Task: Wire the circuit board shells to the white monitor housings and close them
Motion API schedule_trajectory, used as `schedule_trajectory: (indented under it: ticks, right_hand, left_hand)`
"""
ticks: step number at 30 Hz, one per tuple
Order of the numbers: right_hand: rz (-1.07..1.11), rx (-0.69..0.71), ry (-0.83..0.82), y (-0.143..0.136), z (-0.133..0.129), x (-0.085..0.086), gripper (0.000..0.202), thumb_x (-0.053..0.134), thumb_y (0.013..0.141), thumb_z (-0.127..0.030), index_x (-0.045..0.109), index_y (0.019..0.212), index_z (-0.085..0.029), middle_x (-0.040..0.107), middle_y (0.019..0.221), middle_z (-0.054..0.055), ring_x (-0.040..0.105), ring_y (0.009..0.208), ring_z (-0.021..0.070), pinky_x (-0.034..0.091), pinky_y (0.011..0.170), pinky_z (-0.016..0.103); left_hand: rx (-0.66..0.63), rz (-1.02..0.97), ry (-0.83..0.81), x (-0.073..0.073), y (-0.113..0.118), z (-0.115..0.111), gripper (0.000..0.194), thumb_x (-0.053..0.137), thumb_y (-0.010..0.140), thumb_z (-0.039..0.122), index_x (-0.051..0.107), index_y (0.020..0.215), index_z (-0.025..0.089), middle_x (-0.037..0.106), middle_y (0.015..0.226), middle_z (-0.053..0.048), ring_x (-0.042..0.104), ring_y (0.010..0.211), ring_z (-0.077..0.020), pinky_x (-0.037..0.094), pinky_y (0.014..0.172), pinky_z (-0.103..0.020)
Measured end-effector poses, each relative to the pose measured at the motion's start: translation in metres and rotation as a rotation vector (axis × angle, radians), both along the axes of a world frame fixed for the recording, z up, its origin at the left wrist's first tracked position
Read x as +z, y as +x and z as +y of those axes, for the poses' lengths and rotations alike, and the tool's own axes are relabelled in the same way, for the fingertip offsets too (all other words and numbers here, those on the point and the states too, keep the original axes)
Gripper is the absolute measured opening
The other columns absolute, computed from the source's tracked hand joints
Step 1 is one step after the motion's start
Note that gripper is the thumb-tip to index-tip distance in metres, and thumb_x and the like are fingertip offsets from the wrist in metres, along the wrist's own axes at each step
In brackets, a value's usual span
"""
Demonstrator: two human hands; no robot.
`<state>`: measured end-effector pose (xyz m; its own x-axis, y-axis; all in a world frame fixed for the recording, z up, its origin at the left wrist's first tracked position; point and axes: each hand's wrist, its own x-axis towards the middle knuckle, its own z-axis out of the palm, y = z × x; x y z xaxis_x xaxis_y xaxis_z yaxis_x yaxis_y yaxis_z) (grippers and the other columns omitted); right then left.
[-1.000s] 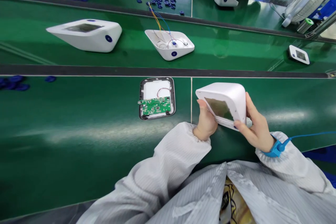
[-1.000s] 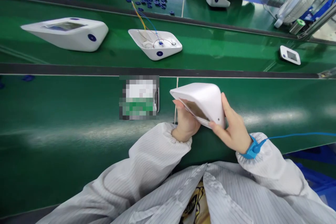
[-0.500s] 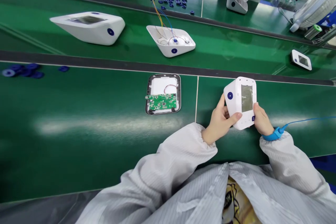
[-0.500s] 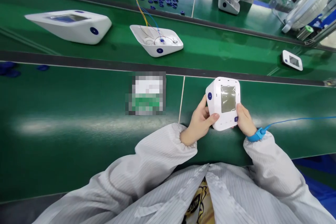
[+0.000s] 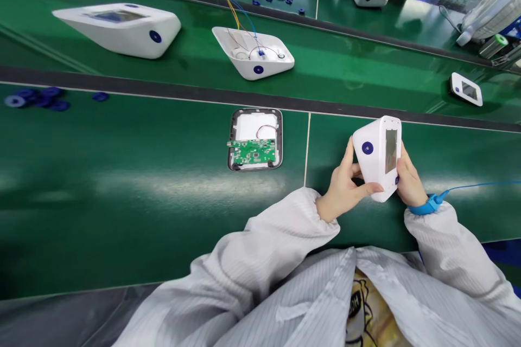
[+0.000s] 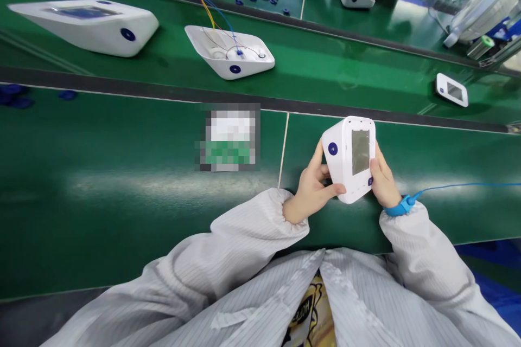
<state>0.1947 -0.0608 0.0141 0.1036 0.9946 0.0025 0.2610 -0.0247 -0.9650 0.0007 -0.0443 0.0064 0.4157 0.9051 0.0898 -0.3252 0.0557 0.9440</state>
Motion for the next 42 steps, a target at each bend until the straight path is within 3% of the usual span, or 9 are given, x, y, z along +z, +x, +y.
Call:
schedule_trajectory:
  ticks: [13,22,26,28,30,32,35,38,42]
  right_hand:
    - [-0.061,-0.137,-0.004,0.003,-0.006,-0.014,0.053,0.044,0.096,-0.062,0.053,0.136,-0.030,0.064,0.131,0.006,0.061,0.119,0.0269,0.054,0.099,0.049]
    - [0.218,0.023,-0.016,-0.004,-0.002,0.008,0.059,0.055,0.092,-0.058,0.043,0.147,-0.039,0.042,0.157,-0.003,0.042,0.144,0.0260,0.042,0.115,0.047]
    - [0.266,-0.170,-0.054,0.002,0.029,0.005,0.056,0.057,0.090,-0.057,0.053,0.138,-0.030,0.064,0.132,0.006,0.068,0.106,0.0230,0.061,0.078,0.036]
    - [0.226,-0.291,-0.079,0.012,0.065,0.000,0.057,0.058,0.087,-0.060,0.055,0.134,-0.027,0.071,0.105,0.005,0.067,0.069,0.0157,0.054,0.049,0.026]
    - [0.167,-0.337,-0.071,0.023,0.112,-0.003,0.056,0.059,0.087,-0.057,0.052,0.133,-0.026,0.069,0.093,0.002,0.057,0.052,0.0106,0.045,0.039,0.022]
    - [0.083,-0.328,-0.055,0.031,0.159,-0.005,0.050,0.055,0.089,-0.052,0.053,0.131,-0.025,0.068,0.095,0.004,0.059,0.055,0.0117,0.047,0.042,0.023]
    - [-0.188,-0.350,0.029,0.030,0.203,-0.010,0.041,0.048,0.090,-0.045,0.058,0.121,-0.021,0.067,0.108,0.009,0.068,0.084,0.0210,0.060,0.069,0.036]
    - [-0.562,-0.353,0.235,0.022,0.207,-0.025,0.043,0.050,0.086,-0.038,0.060,0.121,-0.016,0.059,0.130,0.018,0.059,0.117,0.0305,0.051,0.099,0.049]
    - [-0.667,-0.287,0.319,0.019,0.194,-0.042,0.043,0.048,0.085,-0.030,0.060,0.124,-0.015,0.059,0.131,0.019,0.066,0.095,0.0252,0.049,0.100,0.048]
  left_hand:
    - [0.023,0.098,0.117,0.002,-0.001,-0.001,0.123,0.081,0.073,0.045,-0.004,0.159,0.023,0.078,0.093,-0.004,0.070,0.077,-0.0179,0.060,0.075,-0.031]
    - [-0.031,0.009,-0.035,-0.001,0.004,0.003,0.120,0.075,0.079,0.046,-0.013,0.157,0.021,0.075,0.108,-0.010,0.072,0.090,-0.0211,0.059,0.076,-0.033]
    - [0.022,0.094,0.004,-0.003,0.004,0.013,0.093,0.067,0.087,0.043,0.012,0.159,0.024,0.071,0.117,-0.012,0.069,0.101,-0.0210,0.057,0.076,-0.030]
    - [0.076,0.174,0.062,-0.004,0.003,0.018,0.072,0.064,0.089,0.039,0.033,0.153,0.024,0.067,0.122,-0.013,0.067,0.104,-0.0205,0.055,0.070,-0.026]
    - [0.119,0.248,0.114,-0.004,0.001,0.021,0.053,0.062,0.089,0.034,0.050,0.140,0.021,0.066,0.121,-0.013,0.065,0.104,-0.0196,0.054,0.068,-0.024]
    - [0.144,0.301,0.159,-0.005,-0.001,0.023,0.039,0.061,0.089,0.030,0.060,0.127,0.020,0.067,0.117,-0.012,0.065,0.102,-0.0190,0.055,0.067,-0.024]
    - [0.166,0.356,0.224,-0.004,-0.003,0.025,0.027,0.058,0.090,0.028,0.066,0.114,0.020,0.070,0.111,-0.010,0.066,0.100,-0.0195,0.056,0.069,-0.027]
    - [0.177,0.411,0.304,-0.002,-0.006,0.029,0.019,0.058,0.090,0.027,0.069,0.104,0.021,0.072,0.104,-0.008,0.067,0.097,-0.0204,0.056,0.082,-0.035]
    - [0.222,0.446,0.405,0.005,-0.015,0.035,0.016,0.057,0.090,0.026,0.069,0.099,0.022,0.074,0.098,-0.007,0.067,0.097,-0.0214,0.053,0.091,-0.040]
